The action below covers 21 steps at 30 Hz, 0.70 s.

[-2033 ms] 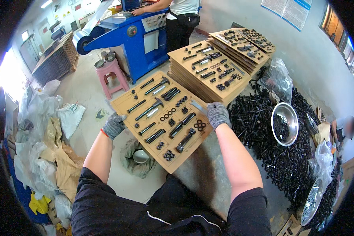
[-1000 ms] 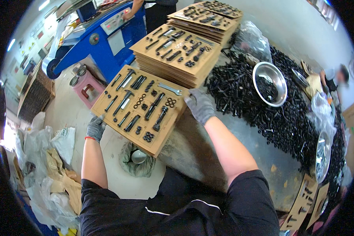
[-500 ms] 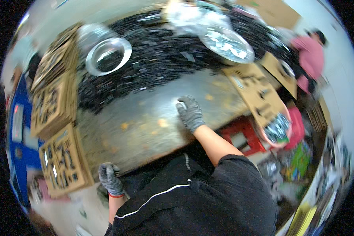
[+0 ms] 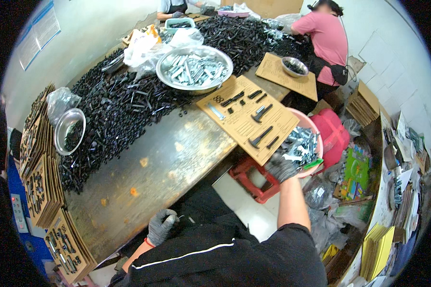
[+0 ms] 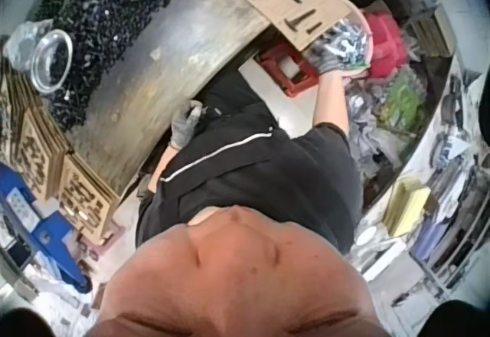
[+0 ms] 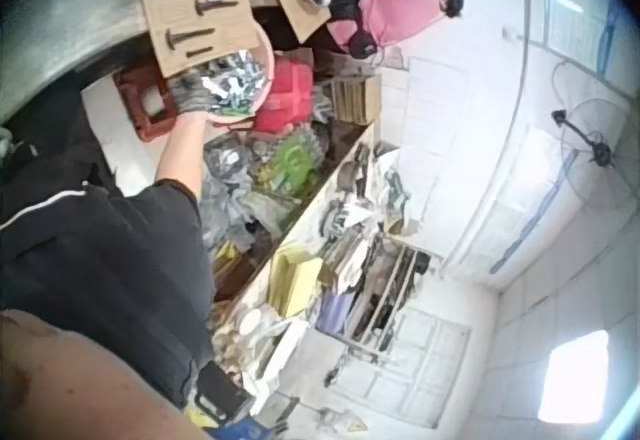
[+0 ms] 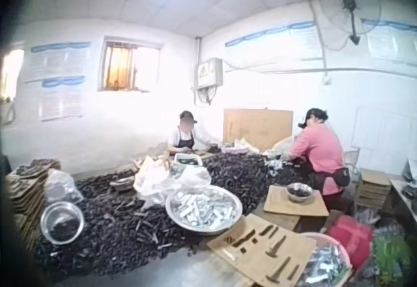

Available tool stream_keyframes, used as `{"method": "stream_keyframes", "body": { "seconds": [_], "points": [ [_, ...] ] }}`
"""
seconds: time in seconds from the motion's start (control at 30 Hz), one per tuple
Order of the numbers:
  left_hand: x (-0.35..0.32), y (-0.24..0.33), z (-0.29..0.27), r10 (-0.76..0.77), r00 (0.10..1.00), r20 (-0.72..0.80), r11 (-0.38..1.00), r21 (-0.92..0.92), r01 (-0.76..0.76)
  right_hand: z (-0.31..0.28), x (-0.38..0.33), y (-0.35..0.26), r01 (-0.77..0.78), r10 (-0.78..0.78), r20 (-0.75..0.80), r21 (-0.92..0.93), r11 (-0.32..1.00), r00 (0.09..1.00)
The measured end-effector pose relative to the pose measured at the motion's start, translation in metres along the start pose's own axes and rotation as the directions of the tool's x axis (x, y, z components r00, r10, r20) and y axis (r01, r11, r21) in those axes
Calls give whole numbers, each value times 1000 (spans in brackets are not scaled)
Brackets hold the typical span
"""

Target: The person assembles a bench press hardware kit by placing various tools and hardware onto a cardboard backing. They pick up hammers, bolts, washers, and a wrench from piles on the table and arrange them into designated slots on the board. The person repeats this process for multiple kits.

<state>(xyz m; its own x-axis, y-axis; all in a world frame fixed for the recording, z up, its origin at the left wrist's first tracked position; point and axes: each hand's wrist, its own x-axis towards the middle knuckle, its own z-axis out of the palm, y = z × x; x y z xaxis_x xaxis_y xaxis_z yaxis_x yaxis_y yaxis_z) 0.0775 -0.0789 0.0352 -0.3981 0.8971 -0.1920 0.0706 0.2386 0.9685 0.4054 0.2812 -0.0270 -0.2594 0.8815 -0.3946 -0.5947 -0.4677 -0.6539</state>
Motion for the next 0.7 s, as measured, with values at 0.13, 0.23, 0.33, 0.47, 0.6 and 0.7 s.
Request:
{"method": "stream_keyframes", "body": {
  "seconds": [0.13, 0.23, 0.33, 0.47, 0.6, 0.7],
  "points": [
    [17, 12, 15, -64, 997, 32, 993, -94, 67, -10, 22, 13, -209, 202, 146, 36, 977, 968],
    [25, 17, 24, -70, 997, 17, 988, -137, 72, -21, 32, 14, -127, 149, 187, -127, 984, 971],
    [28, 23, 27, -116, 993, -8, 978, -175, 113, -18, 18, 9, -138, 178, 198, -201, 970, 964],
    [29, 25, 27, -110, 994, -5, 983, -149, 108, 8, -39, 2, -189, 237, 325, -172, 967, 916],
    [23, 24, 20, -24, 1000, -3, 996, -91, 23, -11, -83, 12, -252, 327, 310, -260, 932, 893],
    [17, 29, 3, 5, 999, -35, 1000, 11, -5, -22, -118, 11, -303, 418, 245, -397, 867, 875]
  ]
}}
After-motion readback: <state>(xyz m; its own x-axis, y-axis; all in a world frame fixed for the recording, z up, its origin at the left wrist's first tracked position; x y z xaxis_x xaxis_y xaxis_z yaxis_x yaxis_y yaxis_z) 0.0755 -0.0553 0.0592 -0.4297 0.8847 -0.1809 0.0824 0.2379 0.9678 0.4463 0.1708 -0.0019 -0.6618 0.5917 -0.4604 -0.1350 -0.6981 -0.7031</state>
